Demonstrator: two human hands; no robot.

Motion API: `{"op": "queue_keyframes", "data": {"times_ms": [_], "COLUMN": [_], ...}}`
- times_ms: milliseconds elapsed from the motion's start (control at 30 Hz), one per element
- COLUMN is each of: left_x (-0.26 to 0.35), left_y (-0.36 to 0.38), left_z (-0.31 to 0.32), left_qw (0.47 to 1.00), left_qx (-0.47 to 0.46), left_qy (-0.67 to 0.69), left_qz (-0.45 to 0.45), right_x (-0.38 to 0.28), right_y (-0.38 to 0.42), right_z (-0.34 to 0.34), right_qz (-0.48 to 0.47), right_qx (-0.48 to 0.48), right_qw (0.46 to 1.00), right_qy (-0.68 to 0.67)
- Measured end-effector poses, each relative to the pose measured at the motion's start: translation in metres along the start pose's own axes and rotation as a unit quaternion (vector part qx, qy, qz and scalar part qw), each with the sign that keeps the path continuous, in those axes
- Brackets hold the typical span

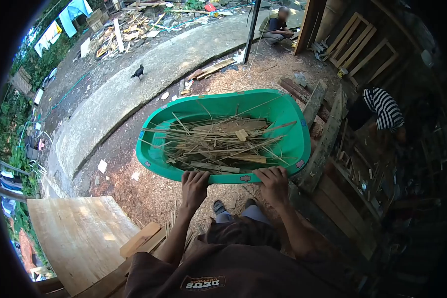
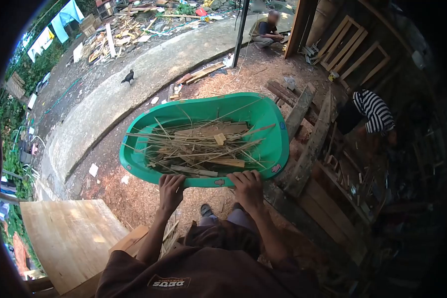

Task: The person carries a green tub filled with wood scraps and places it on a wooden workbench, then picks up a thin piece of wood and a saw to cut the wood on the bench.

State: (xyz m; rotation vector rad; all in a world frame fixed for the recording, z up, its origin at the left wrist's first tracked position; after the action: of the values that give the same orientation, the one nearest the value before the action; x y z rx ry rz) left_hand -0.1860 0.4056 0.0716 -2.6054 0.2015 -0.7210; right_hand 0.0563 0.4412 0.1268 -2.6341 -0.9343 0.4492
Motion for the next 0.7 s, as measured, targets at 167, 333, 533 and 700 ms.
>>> {"op": "queue_keyframes", "data": {"times_ms": [167,333,533,700], "left_x": [-0.014,-0.049,-0.084,-0.117], "left_y": [-0.004,0.025,0.043,0.034], "left_z": [0.015,0.016,0.001,-0.016], "left_qw": [0.999,0.994,0.984,0.979], "left_qx": [-0.034,-0.065,-0.077,-0.039], "left_qy": [0.010,0.018,0.021,-0.007], "left_qz": [-0.033,-0.088,-0.162,-0.200], "right_x": [0.009,-0.004,-0.023,-0.035], "right_y": [-0.026,-0.024,-0.053,-0.111], "right_z": [0.017,0.074,0.107,0.131], "right_qz": [0.022,-0.002,-0.048,-0.106], "right_qx": [-0.074,-0.071,-0.111,-0.119], "right_qw": [0.997,0.996,0.988,0.980], "right_qy": [-0.025,-0.049,-0.099,-0.117]}}
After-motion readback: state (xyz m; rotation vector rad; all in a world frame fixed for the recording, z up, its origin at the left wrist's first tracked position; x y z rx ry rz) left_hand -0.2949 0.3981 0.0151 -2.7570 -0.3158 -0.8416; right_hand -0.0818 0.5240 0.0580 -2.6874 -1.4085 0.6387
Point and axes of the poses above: each hand's wrist, its own y-axis away from the middle knuckle, its own z-axis out of the palm, x = y × z, the point moved 9 cm from there along -y, towards the middle knuckle, and after that the axes turned 4 degrees about -z, right-handed, at the moved point
